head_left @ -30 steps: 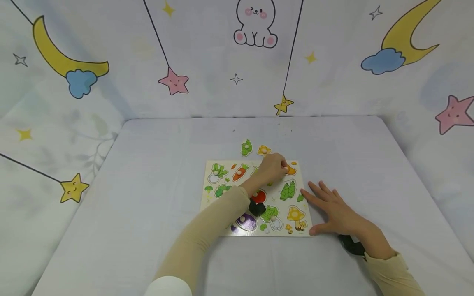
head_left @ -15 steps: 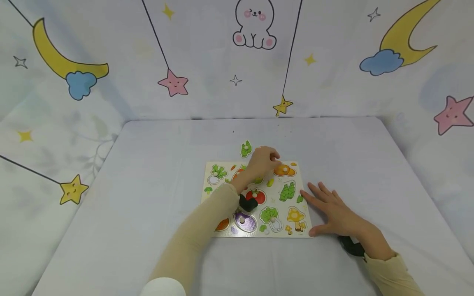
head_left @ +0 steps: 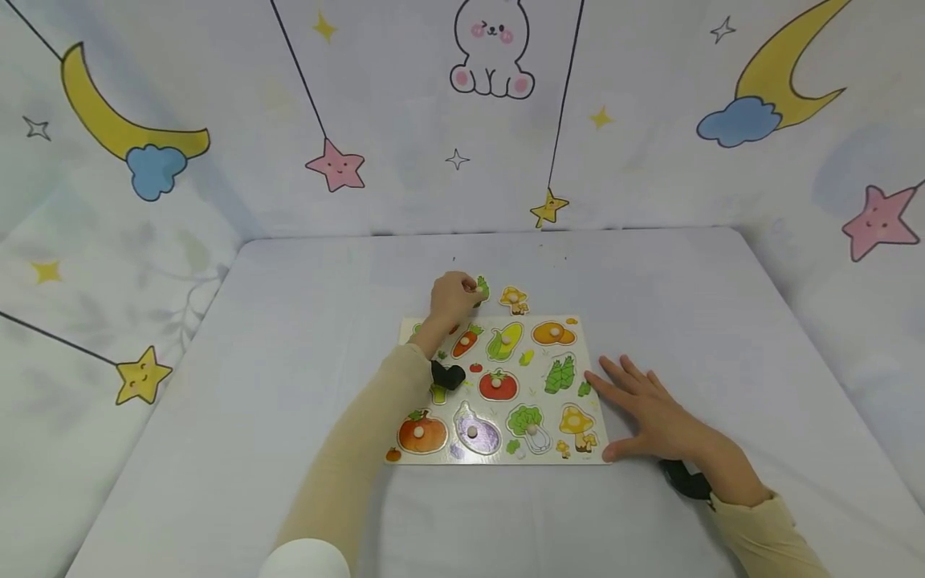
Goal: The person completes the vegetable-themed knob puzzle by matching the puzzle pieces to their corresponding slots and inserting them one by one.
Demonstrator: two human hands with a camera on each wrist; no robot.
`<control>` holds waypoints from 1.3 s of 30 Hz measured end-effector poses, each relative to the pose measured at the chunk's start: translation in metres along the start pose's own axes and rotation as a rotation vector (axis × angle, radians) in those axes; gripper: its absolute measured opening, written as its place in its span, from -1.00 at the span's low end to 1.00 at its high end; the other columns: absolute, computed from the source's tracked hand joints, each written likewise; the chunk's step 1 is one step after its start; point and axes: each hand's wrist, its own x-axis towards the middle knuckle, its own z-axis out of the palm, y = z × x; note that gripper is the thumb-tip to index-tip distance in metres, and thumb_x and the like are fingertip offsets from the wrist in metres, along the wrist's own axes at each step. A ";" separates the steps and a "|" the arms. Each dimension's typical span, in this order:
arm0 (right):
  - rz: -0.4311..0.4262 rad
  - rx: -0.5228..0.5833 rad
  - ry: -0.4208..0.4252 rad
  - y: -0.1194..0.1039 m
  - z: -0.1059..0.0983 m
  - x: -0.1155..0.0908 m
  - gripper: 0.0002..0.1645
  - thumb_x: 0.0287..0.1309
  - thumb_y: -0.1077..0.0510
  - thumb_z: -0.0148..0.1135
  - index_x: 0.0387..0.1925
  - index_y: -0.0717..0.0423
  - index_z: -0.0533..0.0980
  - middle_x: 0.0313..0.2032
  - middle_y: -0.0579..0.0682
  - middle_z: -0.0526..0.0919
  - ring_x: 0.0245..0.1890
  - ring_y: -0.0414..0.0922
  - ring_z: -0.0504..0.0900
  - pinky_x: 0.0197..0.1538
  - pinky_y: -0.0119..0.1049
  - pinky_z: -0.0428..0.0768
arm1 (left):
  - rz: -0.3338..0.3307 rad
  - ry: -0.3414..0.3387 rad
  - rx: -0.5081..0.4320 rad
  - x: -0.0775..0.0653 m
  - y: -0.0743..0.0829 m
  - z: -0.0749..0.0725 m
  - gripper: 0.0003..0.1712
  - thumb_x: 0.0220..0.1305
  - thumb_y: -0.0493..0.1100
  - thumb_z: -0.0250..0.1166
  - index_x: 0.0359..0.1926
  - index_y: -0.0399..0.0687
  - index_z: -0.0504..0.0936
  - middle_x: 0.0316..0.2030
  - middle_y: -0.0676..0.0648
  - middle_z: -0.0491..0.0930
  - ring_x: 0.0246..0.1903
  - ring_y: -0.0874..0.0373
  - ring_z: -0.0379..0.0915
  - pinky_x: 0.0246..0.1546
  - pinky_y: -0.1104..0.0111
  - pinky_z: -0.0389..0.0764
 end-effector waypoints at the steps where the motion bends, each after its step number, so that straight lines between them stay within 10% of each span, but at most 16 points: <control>1: -0.001 -0.001 0.000 0.000 0.000 0.000 0.33 -0.33 -0.42 0.46 0.50 -0.13 0.13 0.52 0.23 -0.07 0.51 0.31 -0.26 0.38 0.40 -0.22 | 0.004 -0.002 -0.002 0.001 -0.002 0.000 -0.75 0.24 -0.14 0.36 -0.13 -0.21 0.70 -0.23 -0.15 0.69 -0.20 -0.02 0.60 -0.11 0.21 0.59; 18: 0.011 -0.005 -0.005 0.000 0.000 0.001 0.35 -0.34 -0.42 0.46 0.50 -0.13 0.12 0.53 0.23 -0.08 0.50 0.32 -0.27 0.37 0.41 -0.23 | 0.138 -0.028 -0.021 -0.003 0.012 -0.003 -0.83 0.34 -0.23 0.22 -0.22 -0.26 0.68 -0.32 -0.17 0.66 -0.32 0.03 0.52 -0.19 0.27 0.54; 28: -0.001 -0.006 -0.001 -0.001 -0.001 0.002 0.33 -0.31 -0.41 0.47 0.49 -0.10 0.13 0.52 0.25 -0.06 0.49 0.36 -0.24 0.35 0.44 -0.21 | 0.358 -0.220 -0.014 -0.043 0.058 0.011 -0.84 0.33 -0.22 0.25 -0.22 -0.22 0.70 -0.36 -0.12 0.67 -0.39 0.12 0.52 -0.27 0.43 0.48; 39: -0.017 -0.025 0.007 0.000 -0.001 0.002 0.33 -0.31 -0.42 0.45 0.49 -0.08 0.14 0.51 0.26 -0.05 0.49 0.37 -0.22 0.33 0.44 -0.18 | 0.489 -0.380 0.133 -0.077 0.074 0.043 -0.87 0.28 -0.19 0.29 -0.41 -0.07 0.68 -0.51 0.04 0.57 -0.56 0.31 0.33 -0.47 0.58 0.28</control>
